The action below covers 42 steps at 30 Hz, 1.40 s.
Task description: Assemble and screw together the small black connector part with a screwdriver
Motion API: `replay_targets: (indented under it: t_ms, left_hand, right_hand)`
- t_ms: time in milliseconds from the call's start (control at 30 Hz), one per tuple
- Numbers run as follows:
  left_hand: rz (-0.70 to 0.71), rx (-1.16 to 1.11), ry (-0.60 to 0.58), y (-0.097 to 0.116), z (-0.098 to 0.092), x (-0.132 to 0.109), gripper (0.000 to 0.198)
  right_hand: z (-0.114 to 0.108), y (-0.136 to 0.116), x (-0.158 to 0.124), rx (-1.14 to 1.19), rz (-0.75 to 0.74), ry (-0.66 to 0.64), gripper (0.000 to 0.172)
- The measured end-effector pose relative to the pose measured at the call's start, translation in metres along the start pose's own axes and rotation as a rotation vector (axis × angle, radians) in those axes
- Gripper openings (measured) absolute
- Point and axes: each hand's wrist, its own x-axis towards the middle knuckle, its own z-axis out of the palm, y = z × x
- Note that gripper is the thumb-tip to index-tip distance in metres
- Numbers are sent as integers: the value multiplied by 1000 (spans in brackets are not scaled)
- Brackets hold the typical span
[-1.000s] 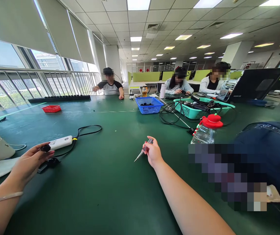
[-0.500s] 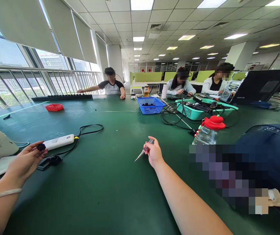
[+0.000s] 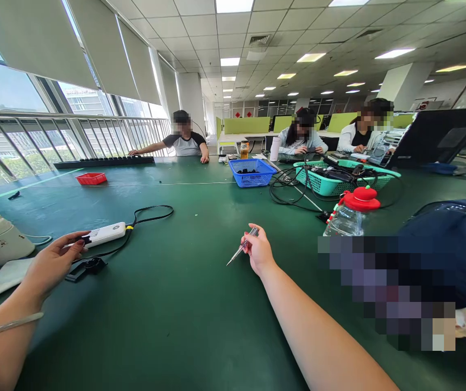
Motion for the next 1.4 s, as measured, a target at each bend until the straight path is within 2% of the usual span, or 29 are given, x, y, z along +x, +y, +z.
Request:
replay_targets:
  t_ms: [67, 167, 300, 467, 633, 833, 933, 1100, 1400]
  left_hand:
    - [21, 135, -36, 5, -3, -3, 54]
    - [57, 329, -7, 13, -6, -6, 51]
    - [105, 474, -19, 16, -6, -6, 46]
    - [95, 533, -143, 14, -4, -6, 46]
    - [64, 599, -175, 15, 0, -8, 48]
    - [33, 729, -119, 18, 4, -9, 62]
    - [40, 733, -83, 22, 5, -12, 63]
    - [38, 729, -98, 27, 8, -16, 58]
    - [-33, 760, -114, 27, 4, -15, 63]
  right_hand:
    - [0, 0, 0, -1, -5, -5, 50]
    - [-1, 0, 0, -2, -9, -10, 49]
    - [0, 0, -1, -3, -4, -7, 51]
    - [1, -1, -3, -8, 4, -2, 52]
    - [0, -1, -2, -6, -3, -6, 51]
    - [0, 0, -2, -6, 3, -21, 51]
    - [0, 0, -2, -11, 2, -18, 51]
    - [1, 0, -2, -14, 4, -18, 51]
    - [2, -1, -4, -16, 10, -13, 50]
